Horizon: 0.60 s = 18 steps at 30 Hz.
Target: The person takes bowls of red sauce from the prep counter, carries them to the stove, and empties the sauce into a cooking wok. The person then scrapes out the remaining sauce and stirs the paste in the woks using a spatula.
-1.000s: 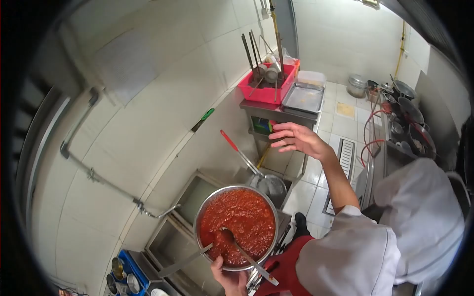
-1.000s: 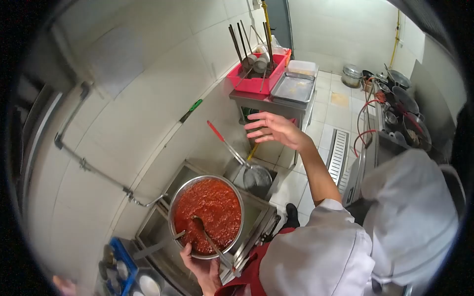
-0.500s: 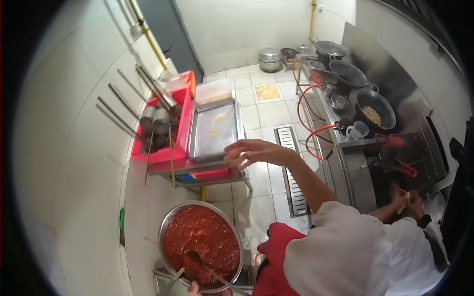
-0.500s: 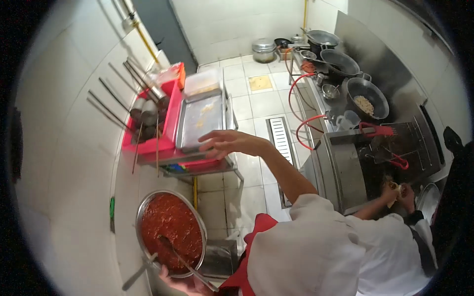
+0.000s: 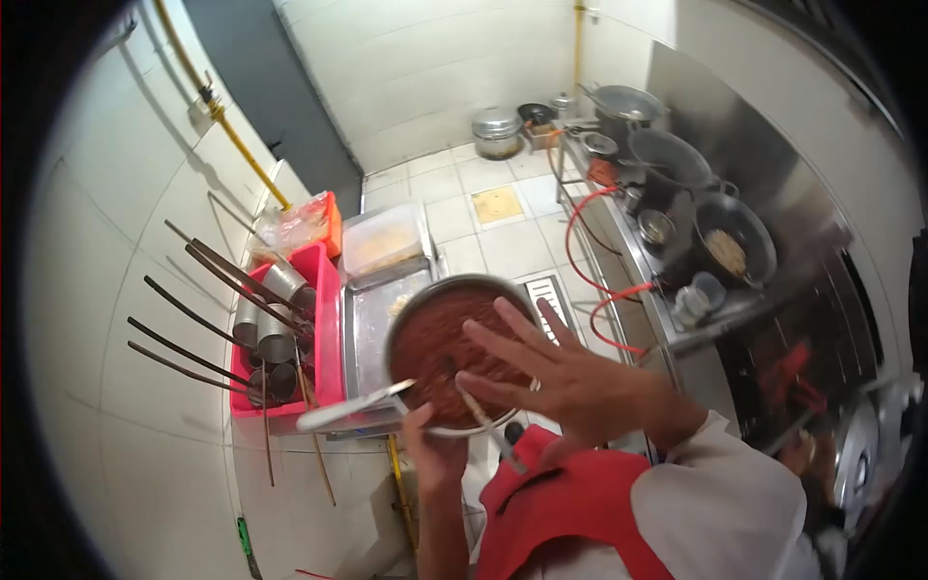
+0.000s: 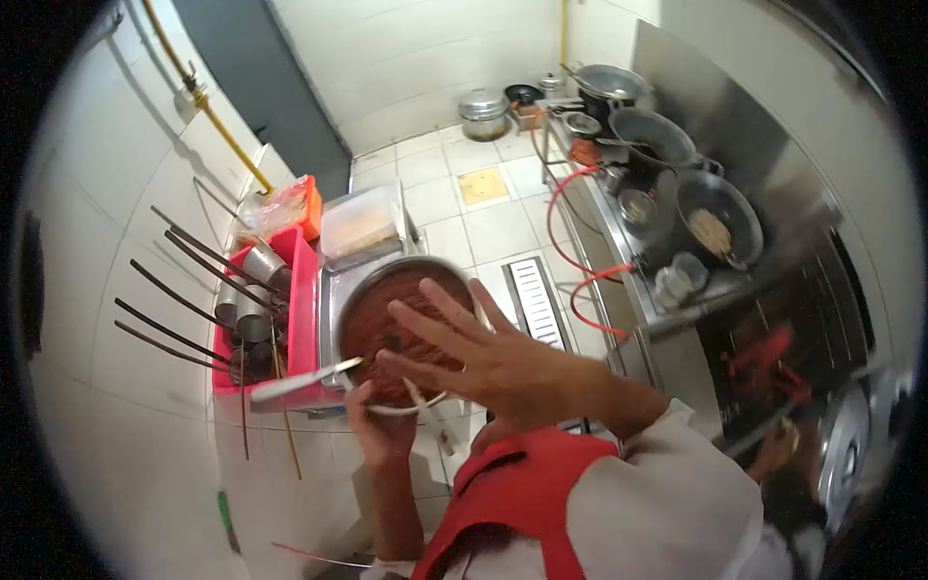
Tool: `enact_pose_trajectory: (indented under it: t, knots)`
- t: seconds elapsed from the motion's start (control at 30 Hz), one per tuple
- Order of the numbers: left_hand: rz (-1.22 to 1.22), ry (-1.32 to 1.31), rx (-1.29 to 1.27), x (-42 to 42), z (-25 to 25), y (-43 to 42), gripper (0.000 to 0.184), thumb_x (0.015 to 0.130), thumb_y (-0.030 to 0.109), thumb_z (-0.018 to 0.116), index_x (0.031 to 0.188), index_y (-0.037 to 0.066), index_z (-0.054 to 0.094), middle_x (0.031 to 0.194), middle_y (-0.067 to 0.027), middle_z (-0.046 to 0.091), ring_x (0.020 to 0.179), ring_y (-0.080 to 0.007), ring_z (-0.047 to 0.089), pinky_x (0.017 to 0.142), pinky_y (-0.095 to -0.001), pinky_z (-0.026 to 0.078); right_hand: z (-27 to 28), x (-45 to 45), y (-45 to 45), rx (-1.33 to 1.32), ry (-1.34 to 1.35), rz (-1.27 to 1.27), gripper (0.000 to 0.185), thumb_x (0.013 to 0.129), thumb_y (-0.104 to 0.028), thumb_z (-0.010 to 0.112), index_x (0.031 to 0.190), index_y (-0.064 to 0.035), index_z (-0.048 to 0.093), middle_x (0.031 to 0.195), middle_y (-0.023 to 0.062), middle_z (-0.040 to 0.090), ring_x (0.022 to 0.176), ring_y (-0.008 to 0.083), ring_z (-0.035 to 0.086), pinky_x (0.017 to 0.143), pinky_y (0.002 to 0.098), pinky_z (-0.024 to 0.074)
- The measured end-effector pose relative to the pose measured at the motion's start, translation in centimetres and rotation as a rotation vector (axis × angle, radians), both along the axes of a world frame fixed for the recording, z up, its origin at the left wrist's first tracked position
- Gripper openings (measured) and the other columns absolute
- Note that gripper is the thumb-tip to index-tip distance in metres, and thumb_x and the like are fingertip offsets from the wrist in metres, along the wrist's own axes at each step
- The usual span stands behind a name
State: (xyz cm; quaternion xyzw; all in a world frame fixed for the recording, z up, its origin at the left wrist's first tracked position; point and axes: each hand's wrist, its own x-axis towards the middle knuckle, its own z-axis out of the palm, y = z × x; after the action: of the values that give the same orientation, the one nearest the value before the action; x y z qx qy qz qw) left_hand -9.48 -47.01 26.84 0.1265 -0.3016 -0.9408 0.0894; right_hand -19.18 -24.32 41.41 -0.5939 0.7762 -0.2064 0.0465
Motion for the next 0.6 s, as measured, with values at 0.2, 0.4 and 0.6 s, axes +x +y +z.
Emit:
enact_pose_trajectory:
  t: [0.2,0.4,0.6]
  knots:
    - [-0.182,0.128,-0.066,-20.6,0.4,2.2,0.054,0.106,0.035,0.044,0.150,0.005,0.039,0.146,-0.0109,0.051,0.129,-0.0237,0.054,0.109,-0.0437,0.044,2.2,-18.1,-6.4,0.057,0.259,0.123,0.124,0.067,-0.041,0.085,0.163,-0.0088,0.014,0.165,0.0243,0.019,0.153,0.0455,0.016,0.117,0.0710,0.0173]
    - [-0.341,0.148,-0.521,-40.9,-2.3,3.8,0.059,0.099,0.031,0.057,0.149,0.007,0.038,0.150,-0.0100,0.046,0.135,-0.0262,0.049,0.113,-0.0450,0.043,0.4,-41.1,-10.0,0.066,-0.048,0.053,0.106,0.083,-0.034,0.076,0.160,-0.0005,0.011,0.138,0.0301,0.051,0.133,0.0452,0.046,0.112,0.0653,0.0300]
    - [-0.564,0.035,-0.022,-62.1,0.0,8.5,0.064,0.082,0.018,0.060,0.143,0.008,0.047,0.145,-0.0093,0.053,0.135,-0.0282,0.051,0.113,-0.0486,0.044,-0.9,-62.8,-5.8,-0.010,-0.307,-0.014,0.045,0.091,-0.015,0.066,0.130,0.0034,0.051,0.088,0.0250,0.068,0.084,0.0440,0.066,0.080,0.0511,0.0506]
